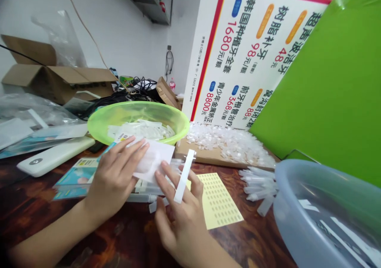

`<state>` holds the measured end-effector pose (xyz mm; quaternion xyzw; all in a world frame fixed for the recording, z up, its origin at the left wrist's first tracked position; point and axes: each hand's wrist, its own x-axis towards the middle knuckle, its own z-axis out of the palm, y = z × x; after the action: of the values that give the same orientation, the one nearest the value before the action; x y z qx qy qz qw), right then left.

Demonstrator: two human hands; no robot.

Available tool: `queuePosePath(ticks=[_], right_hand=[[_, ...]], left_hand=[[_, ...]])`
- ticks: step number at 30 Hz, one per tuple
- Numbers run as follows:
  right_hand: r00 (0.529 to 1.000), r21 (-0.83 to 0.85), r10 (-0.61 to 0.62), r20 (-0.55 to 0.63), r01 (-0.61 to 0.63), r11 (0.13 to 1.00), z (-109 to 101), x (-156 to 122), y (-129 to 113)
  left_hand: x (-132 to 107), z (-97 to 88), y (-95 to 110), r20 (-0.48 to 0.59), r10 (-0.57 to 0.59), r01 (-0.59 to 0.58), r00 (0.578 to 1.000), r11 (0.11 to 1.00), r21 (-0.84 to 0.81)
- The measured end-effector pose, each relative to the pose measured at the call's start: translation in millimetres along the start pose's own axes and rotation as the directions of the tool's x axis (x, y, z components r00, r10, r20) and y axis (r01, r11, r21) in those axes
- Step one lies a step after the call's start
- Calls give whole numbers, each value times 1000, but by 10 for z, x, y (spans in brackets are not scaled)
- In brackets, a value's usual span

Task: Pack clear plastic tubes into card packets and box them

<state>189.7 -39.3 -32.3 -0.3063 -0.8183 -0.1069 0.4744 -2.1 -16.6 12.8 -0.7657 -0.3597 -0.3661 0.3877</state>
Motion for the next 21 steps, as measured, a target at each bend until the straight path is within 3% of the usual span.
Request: queuePosePath(ticks=[4,10,16,21], right_hand=[[994,23,23,111,-26,999,0,-10,-58],[979,45,43,199,-53,998,0,-71,-36],[969,198,-2,247,-49,979,-22,-35,59],[980,241,-10,201,-40,970,-88,17,32]], left_hand=[[-20,49,0,21,31,-31,999,999,8],[-42,93,120,-53,-87,91,995,993,78],[-60,92,235,-66,-93,100,993,990,100],[-62,52,325,-93,-112,121,989,987,101]])
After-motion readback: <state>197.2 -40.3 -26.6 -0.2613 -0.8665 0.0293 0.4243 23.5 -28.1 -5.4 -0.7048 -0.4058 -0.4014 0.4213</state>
